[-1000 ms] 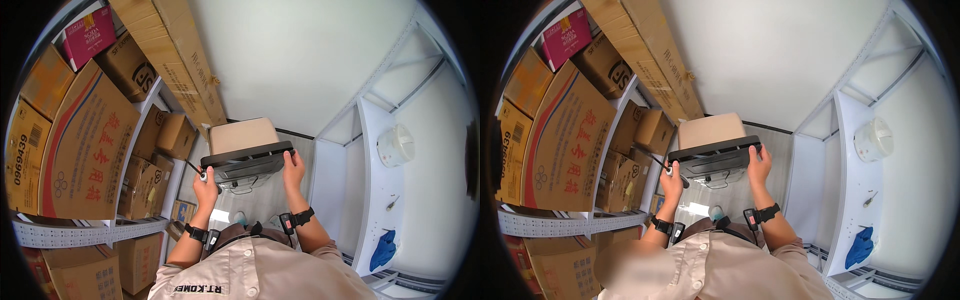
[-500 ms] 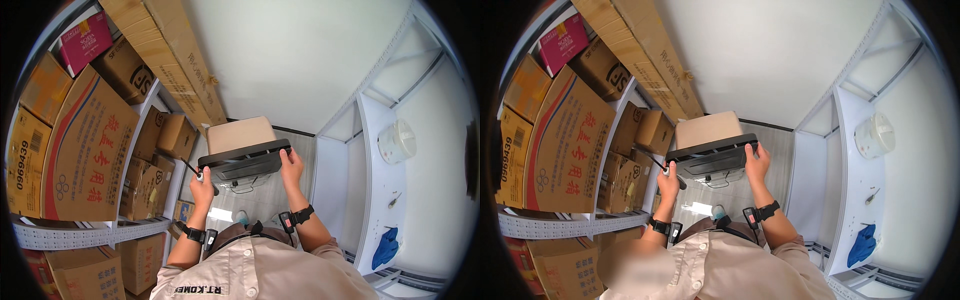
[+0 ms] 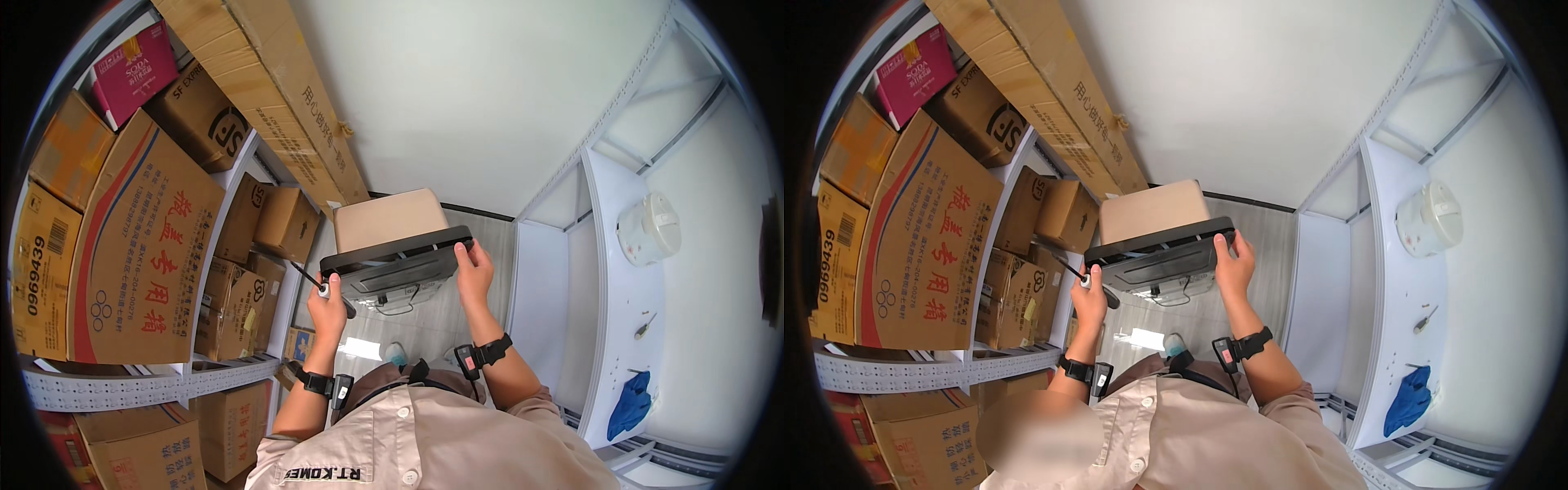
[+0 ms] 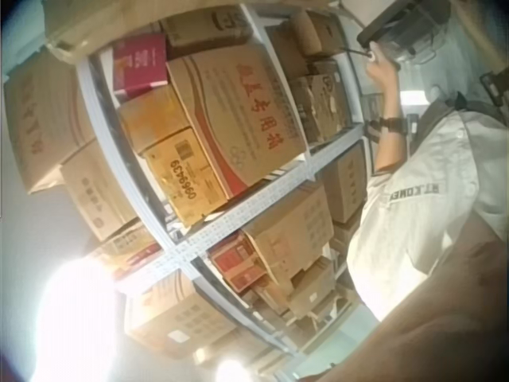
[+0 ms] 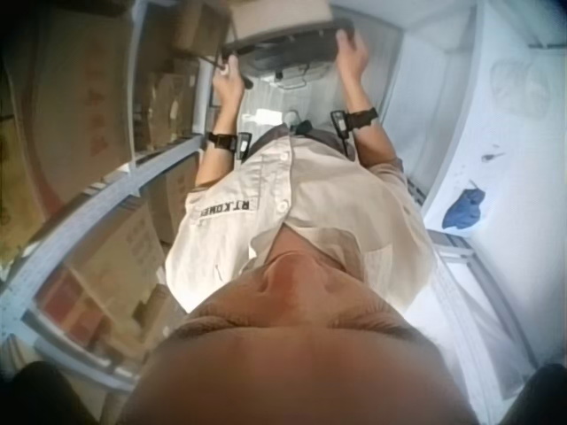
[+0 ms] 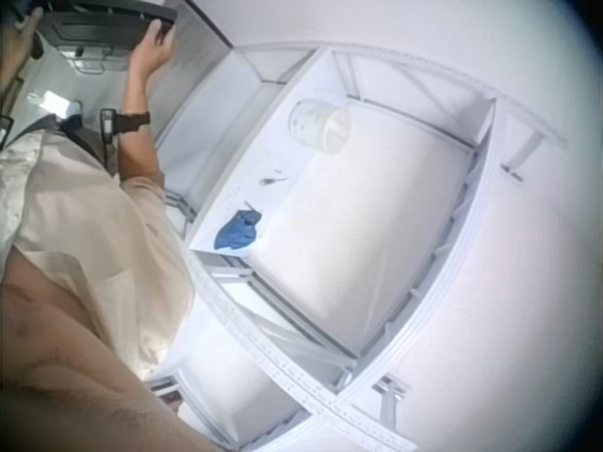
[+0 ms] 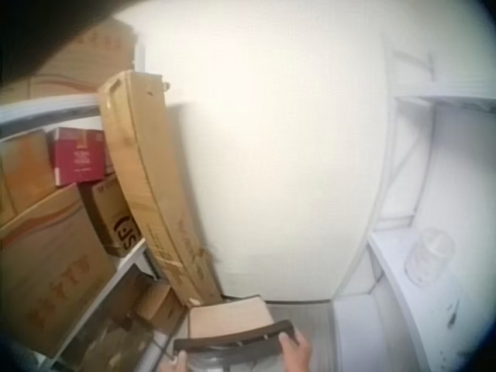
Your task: The person uses a screwdriver to tighten screws on a small beige and black electronic device held in their hands. They repeatedly adjust the device's orientation and reposition the screwdriver to access different screw locations.
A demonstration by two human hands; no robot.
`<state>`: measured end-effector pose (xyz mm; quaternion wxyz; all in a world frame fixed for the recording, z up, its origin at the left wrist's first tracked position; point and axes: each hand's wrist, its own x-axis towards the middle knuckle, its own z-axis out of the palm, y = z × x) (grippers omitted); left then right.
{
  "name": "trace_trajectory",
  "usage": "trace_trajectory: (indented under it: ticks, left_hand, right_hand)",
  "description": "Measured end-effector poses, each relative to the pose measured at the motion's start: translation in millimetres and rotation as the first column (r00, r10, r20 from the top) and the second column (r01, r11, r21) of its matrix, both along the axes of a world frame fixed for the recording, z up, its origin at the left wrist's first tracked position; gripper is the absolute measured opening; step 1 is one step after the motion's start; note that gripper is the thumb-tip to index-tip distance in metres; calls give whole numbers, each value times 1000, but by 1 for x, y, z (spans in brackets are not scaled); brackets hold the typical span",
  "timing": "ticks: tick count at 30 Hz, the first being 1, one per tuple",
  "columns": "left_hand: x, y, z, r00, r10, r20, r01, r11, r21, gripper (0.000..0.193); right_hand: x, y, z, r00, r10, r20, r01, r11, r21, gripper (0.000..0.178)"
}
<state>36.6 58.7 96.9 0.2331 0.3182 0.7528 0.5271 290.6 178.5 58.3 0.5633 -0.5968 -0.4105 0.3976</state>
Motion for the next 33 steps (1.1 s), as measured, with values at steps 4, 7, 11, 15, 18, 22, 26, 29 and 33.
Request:
trace_trajectory:
  ticks: [4,7,11,15,18,22,26,29,33]
  left_hand:
    - [1,2,-2,999,0,-32,0,1000,10,58]
    - [-3,3,-11,1000,-5,-15,5,999,42,59]
    - [-5,3,-20,1000,0,-25,2,999,52,61]
    - [-1,6,-16,996,29,-83,-20,995,103,63]
    - [7,8,-2,992,79,-101,-67,992,110,64]
    - [1,13,3,996,15,-85,-7,995,95,60]
    - [-6,15,-7,994,12,-111,0,994,113,55]
    - [-13,12,-13,986,14,-166,4,995,104,51]
    - [-9,15,2,966,-6,-258,49,986,161,47]
  right_hand:
    - [0,2,-7,1000,7,-26,-7,1000,1,52]
    - [-1,1,-8,999,4,-31,-4,1000,-10,52]
    - [0,2,-9,999,24,-37,-25,1000,-16,52]
    - [0,3,-10,999,13,-31,-13,1000,-19,51]
    - [2,7,-16,1000,6,-10,-6,1000,-17,48]
    - [3,11,-22,999,-20,40,21,1000,-19,46]
    - [1,12,-14,989,-15,147,20,999,-36,48]
    - [1,10,6,965,43,259,-14,993,-116,50]
    - [15,15,10,974,170,152,-172,985,1,54]
